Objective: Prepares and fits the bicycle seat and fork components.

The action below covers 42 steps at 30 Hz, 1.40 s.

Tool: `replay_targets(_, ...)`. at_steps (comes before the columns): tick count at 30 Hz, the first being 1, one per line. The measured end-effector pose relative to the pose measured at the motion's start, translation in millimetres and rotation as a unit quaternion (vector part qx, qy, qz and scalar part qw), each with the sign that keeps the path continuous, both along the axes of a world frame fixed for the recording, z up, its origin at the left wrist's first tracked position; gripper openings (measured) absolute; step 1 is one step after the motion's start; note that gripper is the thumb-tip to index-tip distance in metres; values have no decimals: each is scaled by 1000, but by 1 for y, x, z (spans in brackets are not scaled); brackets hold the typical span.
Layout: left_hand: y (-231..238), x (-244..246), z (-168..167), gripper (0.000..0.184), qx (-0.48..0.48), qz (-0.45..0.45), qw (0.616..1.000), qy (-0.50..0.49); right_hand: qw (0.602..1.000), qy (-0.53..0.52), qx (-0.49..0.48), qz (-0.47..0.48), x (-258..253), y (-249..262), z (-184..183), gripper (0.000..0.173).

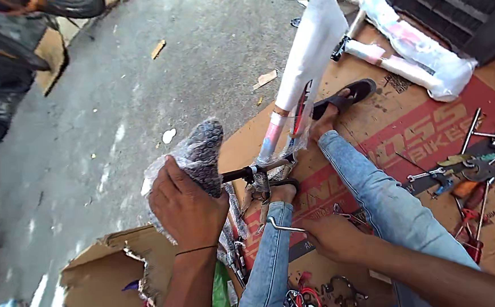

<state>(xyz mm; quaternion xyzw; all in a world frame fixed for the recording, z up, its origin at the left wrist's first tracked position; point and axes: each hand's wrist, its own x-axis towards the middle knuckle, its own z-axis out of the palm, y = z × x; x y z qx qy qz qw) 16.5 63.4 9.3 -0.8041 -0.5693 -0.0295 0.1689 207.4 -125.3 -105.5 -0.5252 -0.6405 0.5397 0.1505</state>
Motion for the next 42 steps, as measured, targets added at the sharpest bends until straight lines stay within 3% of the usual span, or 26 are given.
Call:
replay_targets(5,17,-12,8,122,-54,-32,998,-2,989,-61,137,-12,21,67,30,24)
replay_targets(12,27,-16,15,129,-81,-51,995,4,975,-89,201,6,40,109,49,23)
replay_targets(14,25,-18,15,130,-79,-55,995,3,983,-44,170,-57,35,115,44,19)
replay_targets(16,27,-19,15,132,-83,-56,995,3,973,126,81,-173,23,118,37,27)
replay_targets(17,27,-20,15,132,-86,-56,995,4,945,232,18,-229,15,119,36,33)
replay_targets(19,27,-20,15,133,-86,-56,995,3,848,425,-84,-306,-7,123,36,54)
replay_targets(20,26,-19,15,133,-82,-58,995,3,799,496,-112,-322,-16,124,40,61)
replay_targets(22,22,-19,14,130,-73,-70,995,-2,739,585,-124,-310,-30,129,57,62)
replay_targets(25,20,-21,15,125,-76,-84,994,-12,711,649,-137,-232,-45,138,70,64)
replay_targets(28,25,-22,17,127,-82,-83,993,-15,692,674,-181,-187,-51,132,61,62)
replay_targets(34,20,-23,17,137,-79,-99,992,11,705,665,-219,-114,-44,134,31,54)
replay_targets(36,22,-21,18,139,-87,-91,992,12,726,648,-216,-85,-51,132,31,59)
replay_targets(38,24,-22,19,137,-88,-84,992,14,743,623,-234,-75,-58,126,32,52)
replay_targets(39,25,-22,20,137,-88,-90,992,14,761,602,-228,-81,-62,123,30,47)
replay_targets(42,28,-24,21,135,-100,-107,989,13,866,475,-108,-114,-58,122,14,57)
